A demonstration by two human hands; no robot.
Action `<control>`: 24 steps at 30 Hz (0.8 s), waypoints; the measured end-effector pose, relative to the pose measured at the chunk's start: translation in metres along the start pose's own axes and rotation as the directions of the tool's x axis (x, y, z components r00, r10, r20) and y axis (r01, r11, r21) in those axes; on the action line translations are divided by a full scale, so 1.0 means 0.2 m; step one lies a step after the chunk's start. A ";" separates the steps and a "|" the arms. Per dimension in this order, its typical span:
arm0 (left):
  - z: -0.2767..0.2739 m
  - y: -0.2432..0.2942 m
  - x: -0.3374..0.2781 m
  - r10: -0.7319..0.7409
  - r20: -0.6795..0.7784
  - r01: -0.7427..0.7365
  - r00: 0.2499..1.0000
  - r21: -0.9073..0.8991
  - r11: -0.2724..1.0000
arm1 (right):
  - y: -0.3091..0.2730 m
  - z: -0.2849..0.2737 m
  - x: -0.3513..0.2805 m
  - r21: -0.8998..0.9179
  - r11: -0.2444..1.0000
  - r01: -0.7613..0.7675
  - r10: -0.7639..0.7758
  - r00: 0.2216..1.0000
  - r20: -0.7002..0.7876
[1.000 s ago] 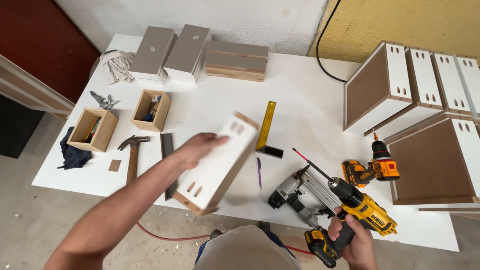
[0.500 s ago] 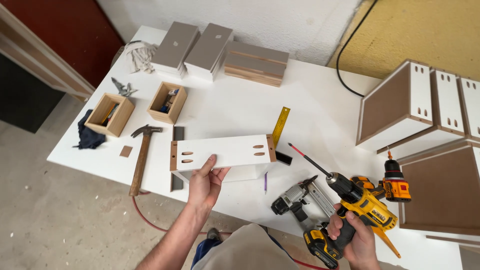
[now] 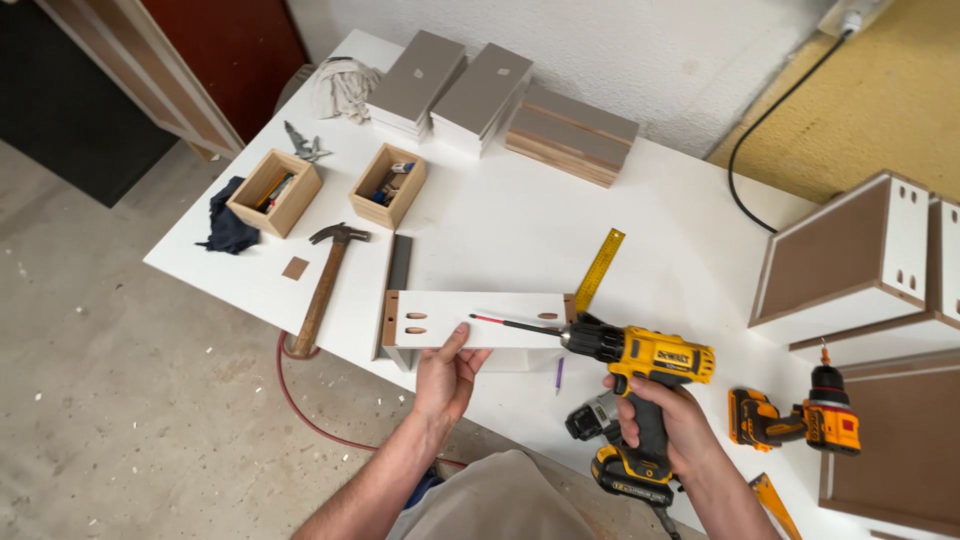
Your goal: Assembling wooden drawers using a drill, nail gun, and hammer
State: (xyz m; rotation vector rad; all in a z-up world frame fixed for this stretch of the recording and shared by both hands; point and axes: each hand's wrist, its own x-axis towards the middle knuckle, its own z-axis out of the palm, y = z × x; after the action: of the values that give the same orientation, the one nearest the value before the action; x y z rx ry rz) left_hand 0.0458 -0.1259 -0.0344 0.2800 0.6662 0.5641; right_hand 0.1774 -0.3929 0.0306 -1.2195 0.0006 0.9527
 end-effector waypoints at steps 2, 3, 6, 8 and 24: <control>0.00 0.01 -0.02 -0.009 0.002 0.009 1.000 0.018 1.000 | -0.04 0.12 0.04 -0.100 0.993 -0.062 0.055 0.996 -0.069; -0.03 0.00 -0.02 -0.005 -0.003 0.005 1.000 0.011 1.000 | -0.04 0.15 0.07 -0.107 0.992 -0.066 0.060 0.996 -0.064; -0.06 0.00 -0.01 0.000 0.019 -0.001 1.000 0.015 1.000 | -0.05 0.23 0.16 -0.156 0.980 -0.124 0.117 0.992 -0.051; -0.06 0.03 -0.04 -0.064 0.069 0.060 0.996 0.068 0.996 | -0.06 0.28 0.22 -0.207 0.962 -0.178 0.178 0.984 -0.022; -0.01 0.67 0.04 0.080 0.307 -0.316 0.948 0.891 0.325 | 0.00 0.33 0.30 -0.219 0.970 -0.110 0.117 0.993 0.018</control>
State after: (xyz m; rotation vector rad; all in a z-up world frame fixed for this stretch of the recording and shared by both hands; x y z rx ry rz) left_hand -0.0048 -0.0131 0.0154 1.5602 0.6924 0.3033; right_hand 0.1836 -0.3027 0.0274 -1.4182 -0.0599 1.0929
